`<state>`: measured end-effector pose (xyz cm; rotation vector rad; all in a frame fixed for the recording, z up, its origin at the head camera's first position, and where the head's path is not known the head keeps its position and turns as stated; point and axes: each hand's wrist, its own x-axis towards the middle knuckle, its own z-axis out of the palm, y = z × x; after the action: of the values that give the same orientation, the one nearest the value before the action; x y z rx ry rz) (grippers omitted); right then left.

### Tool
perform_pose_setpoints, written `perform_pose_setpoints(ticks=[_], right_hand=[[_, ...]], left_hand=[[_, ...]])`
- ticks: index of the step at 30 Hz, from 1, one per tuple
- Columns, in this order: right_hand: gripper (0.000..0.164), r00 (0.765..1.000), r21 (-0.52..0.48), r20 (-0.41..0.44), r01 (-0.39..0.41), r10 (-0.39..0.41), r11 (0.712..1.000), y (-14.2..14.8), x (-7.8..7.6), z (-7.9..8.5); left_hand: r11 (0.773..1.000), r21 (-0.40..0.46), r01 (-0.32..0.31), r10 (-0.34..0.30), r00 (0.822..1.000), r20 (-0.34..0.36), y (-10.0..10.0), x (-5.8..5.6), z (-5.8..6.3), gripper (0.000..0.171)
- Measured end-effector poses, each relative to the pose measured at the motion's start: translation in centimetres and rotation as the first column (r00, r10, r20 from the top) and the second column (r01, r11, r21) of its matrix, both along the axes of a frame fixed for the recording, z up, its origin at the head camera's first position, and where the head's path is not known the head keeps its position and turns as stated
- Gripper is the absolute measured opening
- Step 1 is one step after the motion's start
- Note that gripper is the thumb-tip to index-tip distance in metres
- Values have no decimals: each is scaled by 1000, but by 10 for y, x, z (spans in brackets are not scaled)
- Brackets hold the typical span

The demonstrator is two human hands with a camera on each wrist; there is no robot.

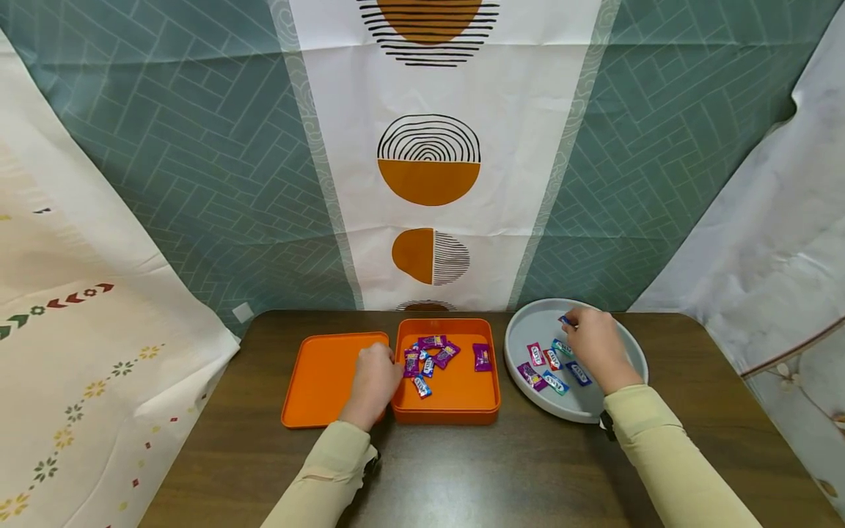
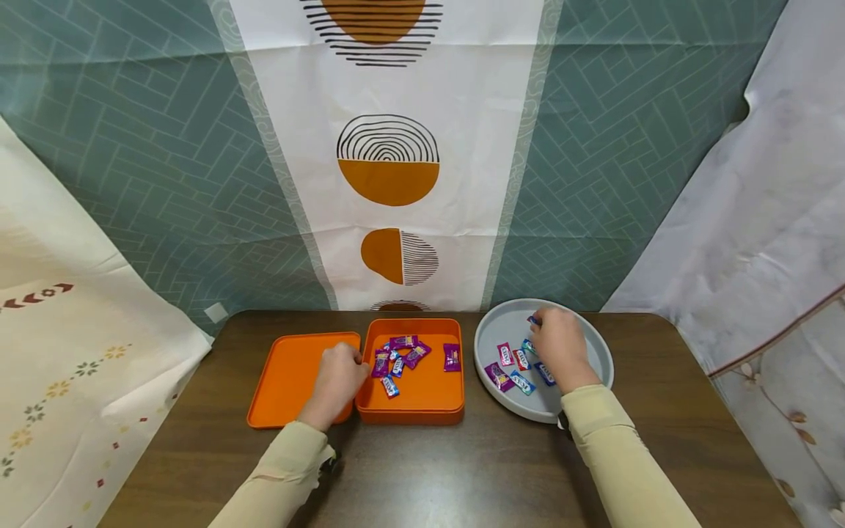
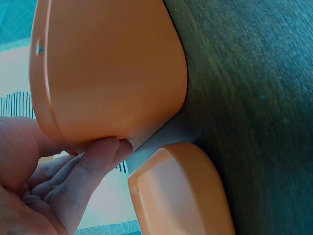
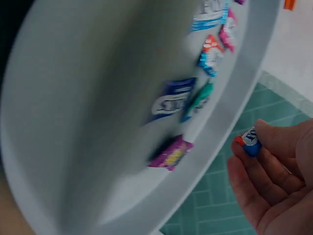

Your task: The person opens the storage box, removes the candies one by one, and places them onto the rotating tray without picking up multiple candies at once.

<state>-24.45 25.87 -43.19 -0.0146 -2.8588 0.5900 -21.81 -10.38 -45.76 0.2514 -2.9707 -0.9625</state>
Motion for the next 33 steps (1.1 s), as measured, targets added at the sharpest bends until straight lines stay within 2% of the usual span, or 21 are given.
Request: perform_pose_setpoints(ticks=[6,11,21,33], right_hand=[[20,997,47,73,-11,7,999,6,-4,-12],[19,996,68,88,-16,10,998,8,-7,-19],[24,990,72,140,-1,-9,997,6,-8,-22],[29,986,80,163,10,-23,997,8,-11,-25]], left_hand=[[1000,-6,-2,2,1000,1,-1,0,-1,15],[1000,-4,-1,1,1000,1,-1,1,-2,13],[1000,5,-4,4,1000,5,0,1,-2,14],[1000,0,-3,3,1000,-10,0,0,-4,13]])
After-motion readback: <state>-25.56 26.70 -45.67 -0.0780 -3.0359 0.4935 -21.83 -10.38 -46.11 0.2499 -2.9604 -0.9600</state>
